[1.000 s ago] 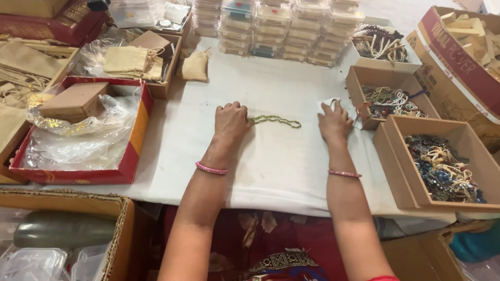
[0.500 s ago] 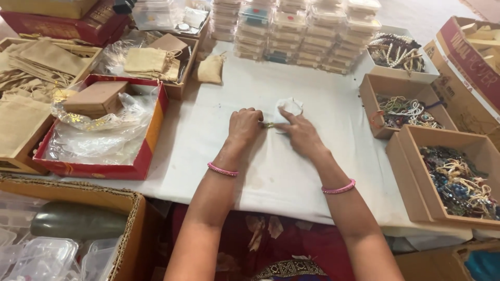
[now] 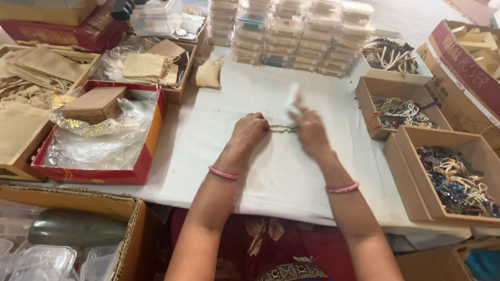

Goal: The person folds a small beige pouch, then picks up a beaded necklace from a box and wipes it with a white cloth. They place the necklace into a clear plastic bag, then into the beige pouch, and finally tie the pouch closed.

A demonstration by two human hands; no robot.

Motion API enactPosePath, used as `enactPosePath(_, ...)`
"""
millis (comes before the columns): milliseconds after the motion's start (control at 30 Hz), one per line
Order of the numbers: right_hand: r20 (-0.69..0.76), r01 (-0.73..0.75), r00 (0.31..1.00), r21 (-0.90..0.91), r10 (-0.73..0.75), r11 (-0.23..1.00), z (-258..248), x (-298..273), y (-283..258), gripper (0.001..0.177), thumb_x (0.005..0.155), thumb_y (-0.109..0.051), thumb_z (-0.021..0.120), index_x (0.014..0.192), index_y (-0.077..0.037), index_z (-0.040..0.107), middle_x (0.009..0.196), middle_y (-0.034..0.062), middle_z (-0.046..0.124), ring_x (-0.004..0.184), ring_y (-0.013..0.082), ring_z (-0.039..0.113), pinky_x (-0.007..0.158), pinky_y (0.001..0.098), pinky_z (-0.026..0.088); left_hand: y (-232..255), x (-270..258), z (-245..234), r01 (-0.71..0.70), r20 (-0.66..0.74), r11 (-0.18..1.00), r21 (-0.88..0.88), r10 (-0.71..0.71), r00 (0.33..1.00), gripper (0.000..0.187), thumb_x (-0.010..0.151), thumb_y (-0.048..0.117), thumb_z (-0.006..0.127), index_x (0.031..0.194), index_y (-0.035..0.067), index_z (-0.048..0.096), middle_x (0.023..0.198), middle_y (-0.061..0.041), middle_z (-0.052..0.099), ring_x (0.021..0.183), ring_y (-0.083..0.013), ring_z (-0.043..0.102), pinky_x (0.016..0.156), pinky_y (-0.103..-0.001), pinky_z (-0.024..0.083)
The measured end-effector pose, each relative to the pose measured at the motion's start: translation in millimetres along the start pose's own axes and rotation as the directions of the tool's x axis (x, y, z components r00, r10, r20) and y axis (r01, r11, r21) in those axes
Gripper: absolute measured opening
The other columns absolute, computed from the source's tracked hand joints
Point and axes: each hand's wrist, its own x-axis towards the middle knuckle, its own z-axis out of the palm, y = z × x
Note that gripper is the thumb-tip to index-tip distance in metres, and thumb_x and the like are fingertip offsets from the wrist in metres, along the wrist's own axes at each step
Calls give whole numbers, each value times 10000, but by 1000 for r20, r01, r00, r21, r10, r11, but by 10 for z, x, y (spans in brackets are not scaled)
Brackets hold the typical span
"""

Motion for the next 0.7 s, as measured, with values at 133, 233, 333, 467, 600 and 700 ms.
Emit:
enactPosePath(133, 108, 98, 988, 115, -111, 988, -132, 79, -428, 514, 780, 88, 577, 1215, -118, 758, 1261, 177, 677, 1118, 362, 616, 996, 467, 465, 44, -1, -84, -5, 9, 998, 66, 5, 1000, 122, 856, 235, 714, 864, 174, 819, 1003, -56, 706, 1004, -272, 656, 861, -443, 532)
enactPosePath(233, 236, 15, 971, 49, -26, 999, -83, 36, -234, 382, 837, 54, 596, 1099, -145, 789, 1205, 92, 706, 1077, 304, 639, 966, 448, 485, -12, -15, -96, 89, -54, 960, 267, -78, 996, 153, 836, 216, 702, 829, 98, 799, 1010, -66, 698, 1021, -251, 656, 879, -449, 512)
enactPosePath(333, 180, -128, 973, -109, 147, 986, 11, -53, 149, 247, 830, -16, 652, 968, -146, 812, 1126, 53, 719, 1046, 269, 656, 927, 437, 500, -64, -29, -130, 253, -130, 902, 350, -221, 967, 150, 832, 168, 674, 835, 73, 790, 985, -99, 689, 958, -265, 650, 834, -456, 492)
enactPosePath(467, 148, -255, 937, -327, 316, 910, -66, -91, 307, 198, 857, -38, 684, 991, -119, 804, 1150, 81, 715, 1081, 282, 651, 954, 433, 505, -95, -19, -126, 321, -174, 876, 361, -276, 945, 138, 855, 135, 662, 848, 76, 787, 1021, -97, 688, 995, -275, 642, 878, -456, 484)
enactPosePath(600, -43, -35, 998, 14, 36, 999, -166, 32, -26, 326, 772, -44, 777, 1097, -67, 790, 1280, 145, 683, 1152, 333, 622, 1007, 468, 481, -164, 50, 22, 202, -165, 941, 273, -161, 973, 175, 881, 141, 674, 999, 74, 784, 1135, -117, 709, 1067, -265, 650, 953, -457, 490)
enactPosePath(700, 8, 57, 998, 200, -60, 978, -207, 89, -426, 330, 753, -28, 767, 1078, -79, 790, 1256, 119, 694, 1145, 324, 625, 1000, 465, 490, -16, 48, 38, -163, -142, 986, 30, 166, 976, 202, 787, 134, 657, 913, 133, 816, 1212, -90, 705, 1165, -295, 613, 933, -506, 439)
